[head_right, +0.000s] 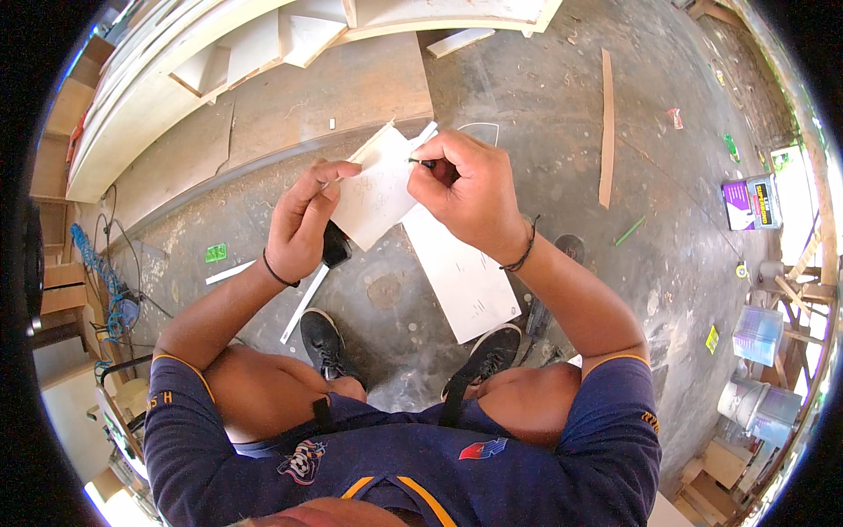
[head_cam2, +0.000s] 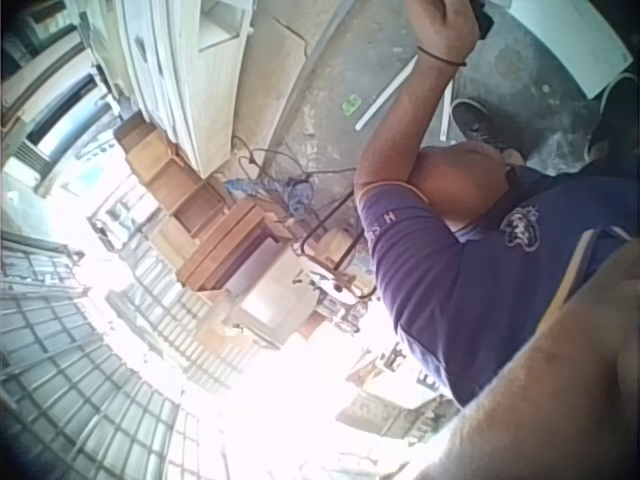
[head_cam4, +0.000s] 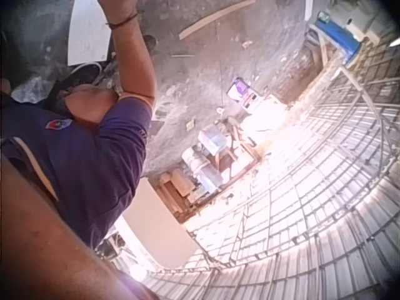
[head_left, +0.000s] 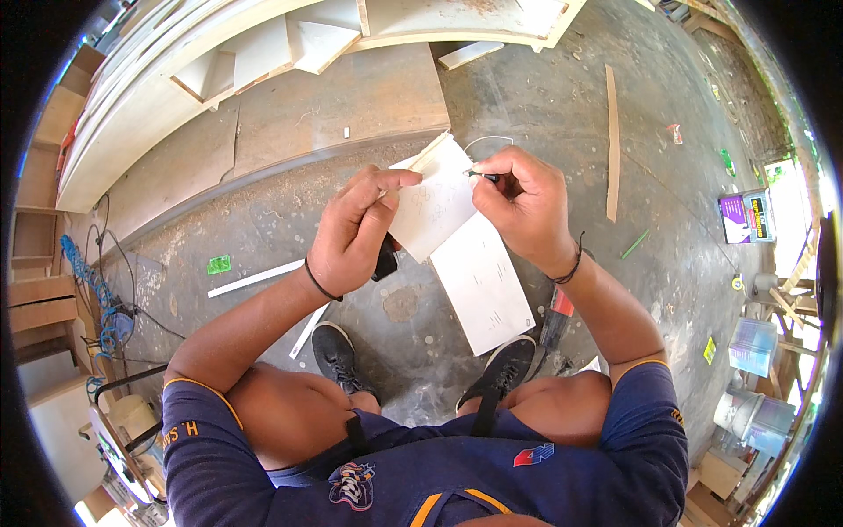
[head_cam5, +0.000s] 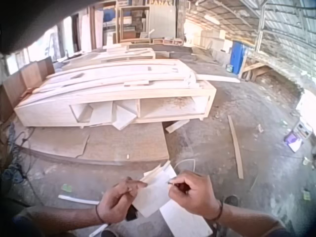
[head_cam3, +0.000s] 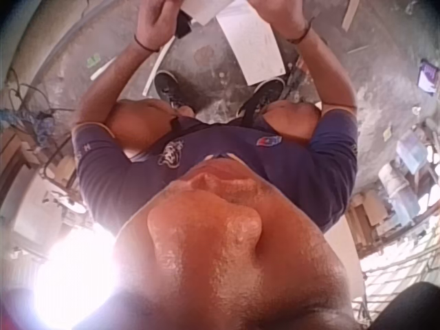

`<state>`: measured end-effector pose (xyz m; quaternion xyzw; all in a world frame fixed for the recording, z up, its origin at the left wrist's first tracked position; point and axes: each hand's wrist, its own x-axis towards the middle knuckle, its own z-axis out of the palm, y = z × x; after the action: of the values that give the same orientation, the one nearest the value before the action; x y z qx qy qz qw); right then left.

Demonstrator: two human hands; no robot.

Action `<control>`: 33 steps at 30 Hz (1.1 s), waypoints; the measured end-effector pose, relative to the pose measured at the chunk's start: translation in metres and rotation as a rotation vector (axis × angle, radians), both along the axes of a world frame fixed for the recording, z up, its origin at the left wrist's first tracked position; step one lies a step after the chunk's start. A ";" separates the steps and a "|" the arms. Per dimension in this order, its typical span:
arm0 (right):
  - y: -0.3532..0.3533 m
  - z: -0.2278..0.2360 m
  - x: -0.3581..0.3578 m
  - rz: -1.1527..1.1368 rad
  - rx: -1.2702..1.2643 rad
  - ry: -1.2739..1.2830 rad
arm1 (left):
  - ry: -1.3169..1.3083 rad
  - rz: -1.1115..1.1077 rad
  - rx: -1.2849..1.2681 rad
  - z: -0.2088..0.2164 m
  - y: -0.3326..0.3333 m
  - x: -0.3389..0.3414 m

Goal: The person marks a metal strip, measures it using a tape measure, and cuts it with an angle grinder.

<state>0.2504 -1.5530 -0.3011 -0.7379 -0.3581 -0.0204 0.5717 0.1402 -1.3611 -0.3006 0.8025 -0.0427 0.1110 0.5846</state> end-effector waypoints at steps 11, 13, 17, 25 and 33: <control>-0.003 0.001 0.002 0.024 -0.052 -0.053 | -0.009 -0.015 0.025 0.001 0.000 -0.001; 0.000 0.002 0.001 0.011 -0.027 -0.051 | -0.017 -0.012 0.008 -0.001 0.000 0.000; -0.004 -0.002 0.002 0.040 -0.013 0.013 | -0.015 -0.025 0.020 -0.001 0.001 0.000; -0.022 0.027 0.014 0.101 0.365 0.289 | 0.273 0.123 -0.152 -0.074 0.027 0.024; -0.102 0.127 -0.006 0.986 0.227 0.513 | 0.426 0.311 0.519 -0.252 0.167 -0.044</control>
<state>0.2441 -1.6554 -0.1743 -0.3987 -0.5054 0.3908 0.6580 0.0962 -1.1939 -0.5527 0.9260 0.1757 0.0145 0.3337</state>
